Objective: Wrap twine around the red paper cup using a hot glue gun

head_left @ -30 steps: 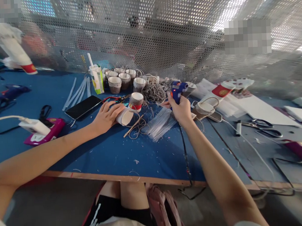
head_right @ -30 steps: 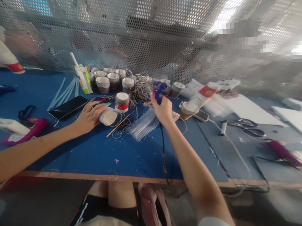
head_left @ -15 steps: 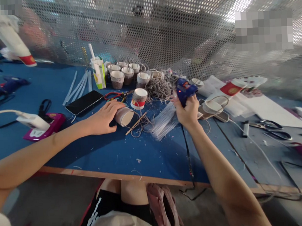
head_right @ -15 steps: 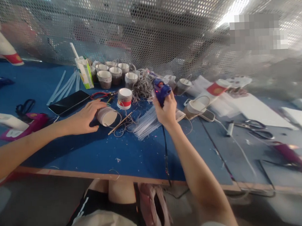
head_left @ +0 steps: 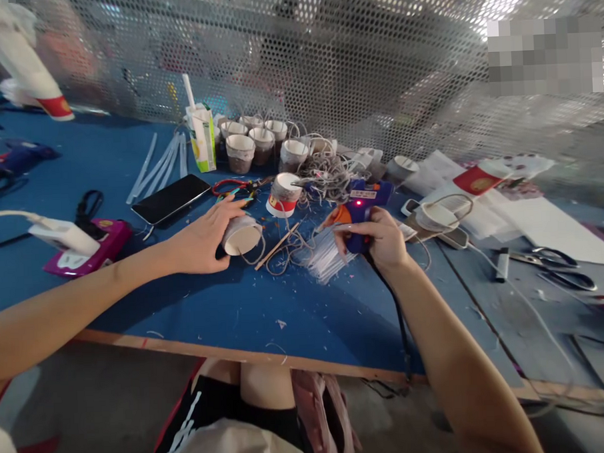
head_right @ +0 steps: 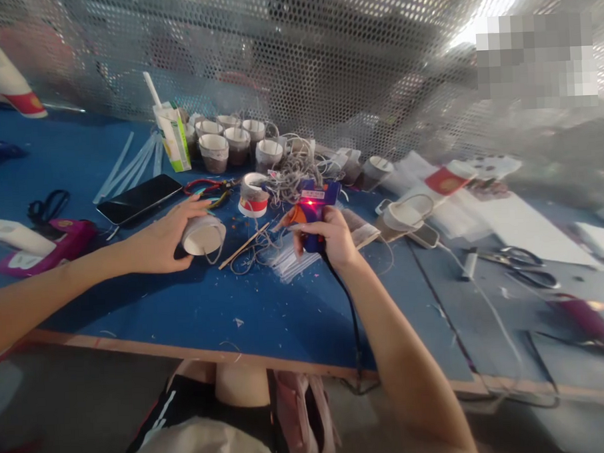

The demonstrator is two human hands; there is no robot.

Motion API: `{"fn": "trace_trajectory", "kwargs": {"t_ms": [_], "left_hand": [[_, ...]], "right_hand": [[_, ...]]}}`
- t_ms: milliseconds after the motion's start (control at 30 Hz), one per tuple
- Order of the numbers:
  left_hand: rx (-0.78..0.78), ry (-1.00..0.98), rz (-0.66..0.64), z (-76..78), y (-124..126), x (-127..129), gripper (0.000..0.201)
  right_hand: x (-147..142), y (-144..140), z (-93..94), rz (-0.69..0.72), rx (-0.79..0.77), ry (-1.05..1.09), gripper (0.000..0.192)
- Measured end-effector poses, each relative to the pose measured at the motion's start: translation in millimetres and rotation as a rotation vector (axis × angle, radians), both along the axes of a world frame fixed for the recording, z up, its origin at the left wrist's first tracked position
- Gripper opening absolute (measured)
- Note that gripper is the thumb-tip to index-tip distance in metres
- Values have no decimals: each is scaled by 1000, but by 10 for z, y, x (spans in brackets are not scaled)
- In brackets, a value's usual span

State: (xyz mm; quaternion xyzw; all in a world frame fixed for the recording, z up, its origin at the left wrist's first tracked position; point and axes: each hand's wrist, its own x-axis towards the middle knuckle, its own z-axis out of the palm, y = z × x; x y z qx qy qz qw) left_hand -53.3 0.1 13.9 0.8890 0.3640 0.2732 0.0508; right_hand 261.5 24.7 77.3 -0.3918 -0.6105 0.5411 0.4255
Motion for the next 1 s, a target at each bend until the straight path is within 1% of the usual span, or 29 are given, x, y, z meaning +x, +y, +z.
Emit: {"fn": "trace_trajectory", "kwargs": {"t_ms": [67,133,233,300,367,433,500,533,633,767,1000], "left_hand": [[-12,-7,3,-31,-7,-4,81],[-2,-7,4,-58,4,1,81],[82,-62,43,-77,26,22,77],[202,-139,113,-64,23,39,75],[370,-204,160,-32,3,55,75],[542,-268,151,10,-28,69,78],[643,-329,129,46,-62,84,82],[661,-351,121,58,-77,93,84],[647,-375,125,75,-112,121,81],[645,-392,146,77,-131,141,77],[561,-429,186,66,-147,127,80]], "right_hand": [[-15,-12,-2,-3,-24,13,16],[-42,-18,-15,12,-72,18,17],[-89,-22,-61,27,-143,48,19],[-110,-23,-101,6,-166,77,18],[-119,-23,-131,-19,-181,109,17],[-119,-28,-139,-38,-195,150,15],[-116,-36,-130,-36,-226,190,15],[-115,-39,-123,-31,-242,204,15],[-118,-41,-113,-22,-253,208,13],[-136,-35,-130,-29,-220,128,14],[-185,-61,-121,-65,-199,81,18]]}}
